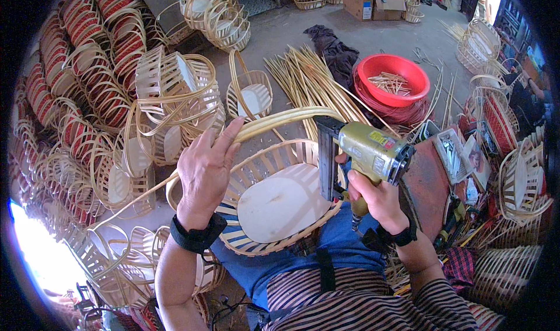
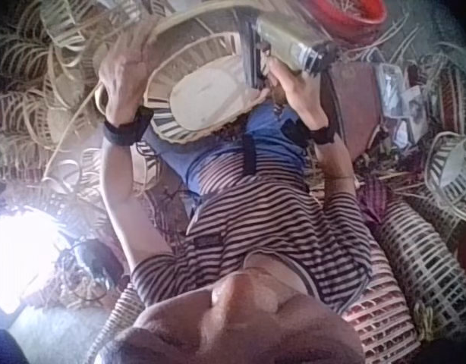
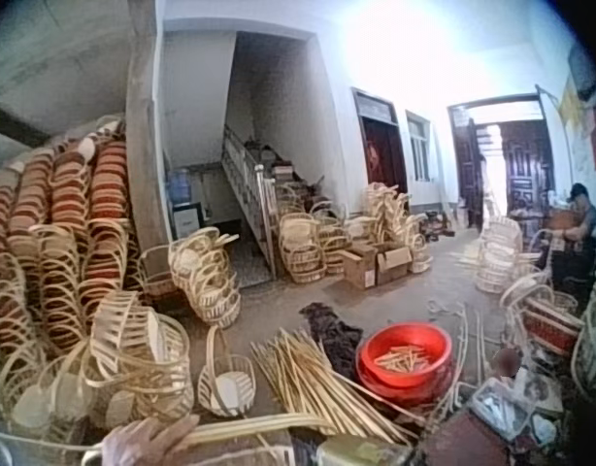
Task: The person assembles wicker baskets by attaching curved wooden handles to the base and walls using a pneumatic staple gun and trimming excess material with shears.
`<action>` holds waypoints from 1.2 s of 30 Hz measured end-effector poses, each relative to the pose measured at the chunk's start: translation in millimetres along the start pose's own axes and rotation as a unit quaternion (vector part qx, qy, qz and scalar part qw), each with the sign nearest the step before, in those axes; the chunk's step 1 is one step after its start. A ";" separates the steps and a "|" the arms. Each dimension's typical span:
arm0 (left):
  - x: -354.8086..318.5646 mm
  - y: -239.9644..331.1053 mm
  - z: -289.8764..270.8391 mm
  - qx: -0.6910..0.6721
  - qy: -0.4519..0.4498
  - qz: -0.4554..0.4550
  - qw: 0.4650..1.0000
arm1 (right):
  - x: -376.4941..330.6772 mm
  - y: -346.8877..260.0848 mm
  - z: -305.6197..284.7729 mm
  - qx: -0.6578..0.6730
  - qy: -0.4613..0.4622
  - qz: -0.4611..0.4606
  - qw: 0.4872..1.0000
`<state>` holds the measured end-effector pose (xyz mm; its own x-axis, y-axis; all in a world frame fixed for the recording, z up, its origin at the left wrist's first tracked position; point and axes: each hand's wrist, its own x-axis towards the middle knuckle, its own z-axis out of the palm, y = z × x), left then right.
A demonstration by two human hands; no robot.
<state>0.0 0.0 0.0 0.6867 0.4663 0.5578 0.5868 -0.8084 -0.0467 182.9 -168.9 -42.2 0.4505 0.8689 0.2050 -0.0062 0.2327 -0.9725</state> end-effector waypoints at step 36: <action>-0.8 -10.9 -13.6 0.026 0.072 -0.044 0.996 | -0.2 7.2 58.3 -0.147 -0.096 -0.077 0.982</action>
<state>-12.8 3.5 11.3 0.5653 0.4749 0.6745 0.6654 -0.7457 -0.0327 130.8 -141.9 -42.7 0.2502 0.9062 0.3409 0.3193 0.2552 -0.9126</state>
